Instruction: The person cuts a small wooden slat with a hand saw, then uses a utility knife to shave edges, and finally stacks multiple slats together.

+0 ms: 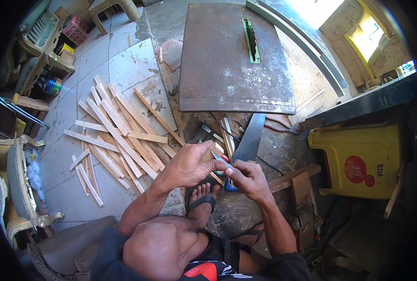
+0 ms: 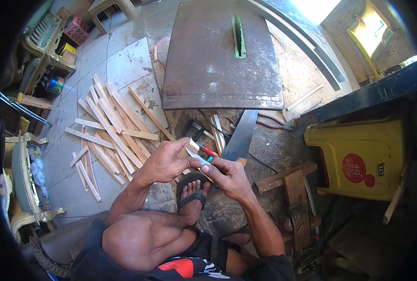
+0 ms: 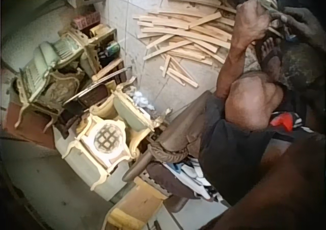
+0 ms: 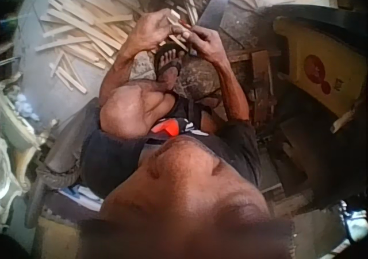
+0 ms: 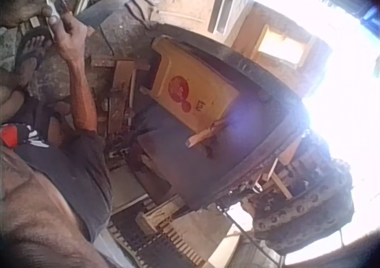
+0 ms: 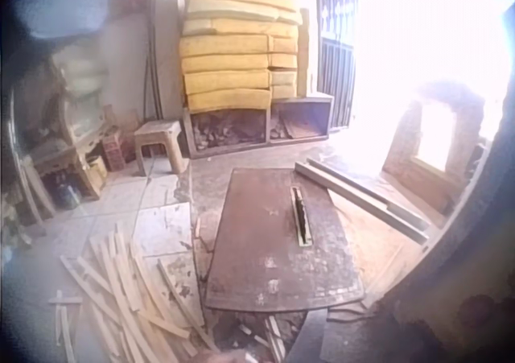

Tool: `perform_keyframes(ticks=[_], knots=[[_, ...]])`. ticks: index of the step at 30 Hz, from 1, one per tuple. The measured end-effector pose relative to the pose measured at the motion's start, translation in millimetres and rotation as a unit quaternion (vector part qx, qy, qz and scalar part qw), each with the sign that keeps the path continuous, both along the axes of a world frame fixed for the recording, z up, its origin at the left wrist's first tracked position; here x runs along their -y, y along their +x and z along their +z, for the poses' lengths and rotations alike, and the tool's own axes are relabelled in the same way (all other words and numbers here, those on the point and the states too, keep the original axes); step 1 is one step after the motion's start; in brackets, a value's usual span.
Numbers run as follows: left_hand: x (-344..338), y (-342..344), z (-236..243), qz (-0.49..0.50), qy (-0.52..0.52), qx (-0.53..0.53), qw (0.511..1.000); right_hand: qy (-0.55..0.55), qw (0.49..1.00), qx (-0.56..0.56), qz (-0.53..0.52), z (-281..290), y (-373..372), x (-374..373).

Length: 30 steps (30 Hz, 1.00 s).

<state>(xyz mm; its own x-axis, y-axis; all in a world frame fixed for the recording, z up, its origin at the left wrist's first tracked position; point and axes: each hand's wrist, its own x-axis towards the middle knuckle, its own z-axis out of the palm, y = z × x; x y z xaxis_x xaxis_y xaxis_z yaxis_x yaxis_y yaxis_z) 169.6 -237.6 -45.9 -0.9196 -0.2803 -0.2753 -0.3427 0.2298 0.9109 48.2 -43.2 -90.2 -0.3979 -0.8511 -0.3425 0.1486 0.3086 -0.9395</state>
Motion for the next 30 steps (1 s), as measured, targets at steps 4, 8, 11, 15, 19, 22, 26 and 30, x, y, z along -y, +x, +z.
perform_keyframes(ticks=[4, 8, 11, 15, 19, 22, 26, 30], knots=[[2.1, 2.8, -7.9, -0.003, 0.003, 0.006, 1.0, -0.006, 0.999, -0.035, -0.011, -4.7, 3.3, -0.1], [3.0, 4.5, -13.1, 0.001, 0.01, 0.005, 1.0, -0.003, 0.996, -0.088, -0.017, -6.0, 5.2, 1.4], [1.8, 3.9, -14.8, 0.011, -0.017, 0.04, 0.999, 0.008, 0.986, -0.161, -0.046, -11.2, 4.2, 4.3], [-1.2, 7.1, -9.1, 0.035, -0.032, 0.064, 0.997, 0.011, 0.976, -0.181, -0.12, -20.4, -5.2, 4.3], [-0.1, 6.3, -4.0, 0.071, -0.041, 0.051, 0.995, -0.02, 0.984, -0.146, -0.102, -21.5, -3.4, -1.4], [2.5, 6.4, -6.8, 0.044, -0.08, 0.023, 0.996, -0.031, 0.989, -0.141, -0.027, -3.5, -1.8, 1.1], [4.5, 6.8, -2.2, -0.011, -0.016, -0.013, 1.0, -0.03, 0.994, -0.085, 0.064, 11.8, -13.3, 5.5], [4.3, 6.4, 6.7, -0.033, 0.0, -0.014, 0.999, -0.032, 0.992, -0.031, 0.12, 21.0, -19.4, 7.1]])
